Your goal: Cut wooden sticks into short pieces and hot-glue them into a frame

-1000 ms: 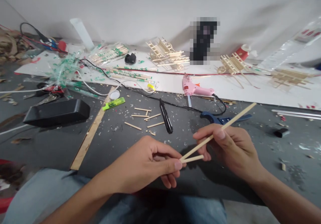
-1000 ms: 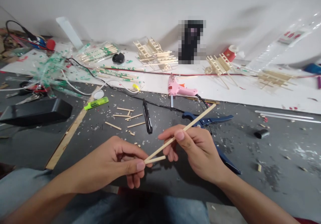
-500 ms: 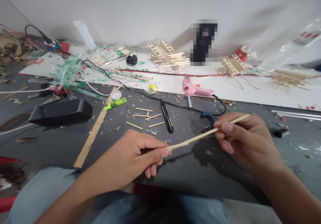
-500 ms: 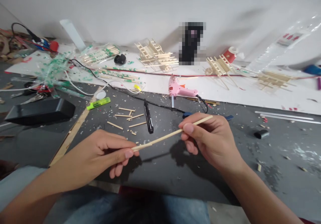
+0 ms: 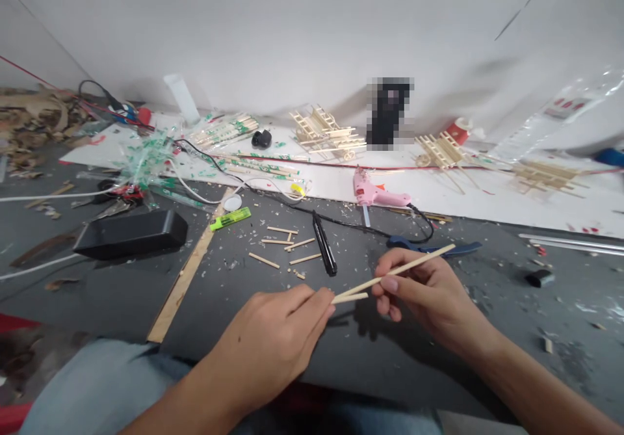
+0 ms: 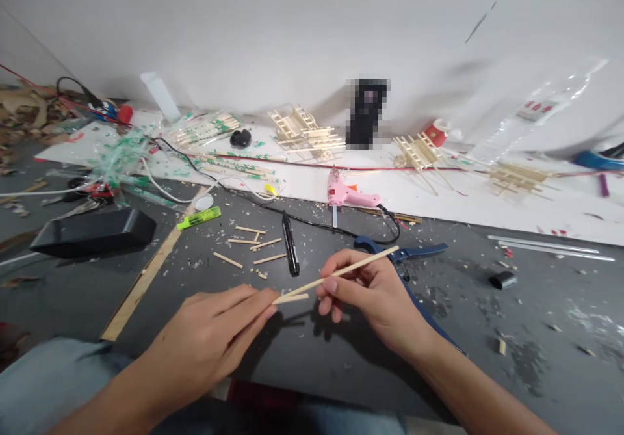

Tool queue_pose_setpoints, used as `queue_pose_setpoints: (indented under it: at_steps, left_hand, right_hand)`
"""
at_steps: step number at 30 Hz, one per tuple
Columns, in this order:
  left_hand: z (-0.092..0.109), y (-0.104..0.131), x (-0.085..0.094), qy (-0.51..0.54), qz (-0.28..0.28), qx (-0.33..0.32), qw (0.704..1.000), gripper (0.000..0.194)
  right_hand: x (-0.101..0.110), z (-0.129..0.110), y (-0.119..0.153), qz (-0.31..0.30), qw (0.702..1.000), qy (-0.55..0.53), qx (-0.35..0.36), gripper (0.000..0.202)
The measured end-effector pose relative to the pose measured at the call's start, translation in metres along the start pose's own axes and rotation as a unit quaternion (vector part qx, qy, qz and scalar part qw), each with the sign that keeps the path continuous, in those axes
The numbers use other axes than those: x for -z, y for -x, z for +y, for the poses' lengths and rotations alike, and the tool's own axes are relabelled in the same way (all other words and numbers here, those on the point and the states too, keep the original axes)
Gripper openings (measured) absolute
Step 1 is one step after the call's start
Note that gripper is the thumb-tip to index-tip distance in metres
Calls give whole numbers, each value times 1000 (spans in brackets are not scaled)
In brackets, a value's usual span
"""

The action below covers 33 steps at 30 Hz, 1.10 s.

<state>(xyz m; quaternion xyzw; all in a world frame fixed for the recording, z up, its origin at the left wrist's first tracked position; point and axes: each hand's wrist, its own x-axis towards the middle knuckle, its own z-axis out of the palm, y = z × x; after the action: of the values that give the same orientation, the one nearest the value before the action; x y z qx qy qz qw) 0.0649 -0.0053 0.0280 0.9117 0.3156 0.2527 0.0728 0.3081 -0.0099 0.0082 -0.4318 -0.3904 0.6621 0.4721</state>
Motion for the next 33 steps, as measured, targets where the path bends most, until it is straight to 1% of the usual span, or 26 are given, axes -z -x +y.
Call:
queue_pose_setpoints:
  at_steps: [1, 4, 7, 11, 14, 17, 24, 30, 33]
  left_hand:
    - [0, 1, -1, -13, 10, -1, 1000, 25]
    - [-1, 3, -1, -36, 18, -5, 999, 21]
    - [-5, 7, -5, -89, 26, -39, 995, 18]
    - [-7, 12, -9, -132, 35, -68, 988, 22]
    - [-6, 10, -8, -152, 51, -81, 984, 23]
    - [-5, 7, -7, -174, 65, -99, 978, 24]
    - [-1, 5, -8, -222, 64, -131, 964, 27]
    - [3, 5, -8, -242, 48, -145, 958, 28]
    - [5, 6, -9, -236, 47, -140, 960, 29]
  right_hand:
    - [0, 0, -1, 2, 1000, -8, 10, 18]
    - [1, 0, -2, 13, 1000, -11, 25, 20]
    - [3, 2, -4, 22, 1000, 5, 17, 19]
    - [4, 2, -4, 20, 999, 42, 19, 18]
    - [3, -2, -3, 26, 995, 87, 28, 17]
    - [3, -4, -2, 28, 994, 101, 26, 19]
    - [7, 0, -4, 43, 995, 87, -12, 26]
    - [8, 0, -5, 53, 996, 62, -24, 25]
    - [6, 2, -5, 58, 997, 46, -22, 24]
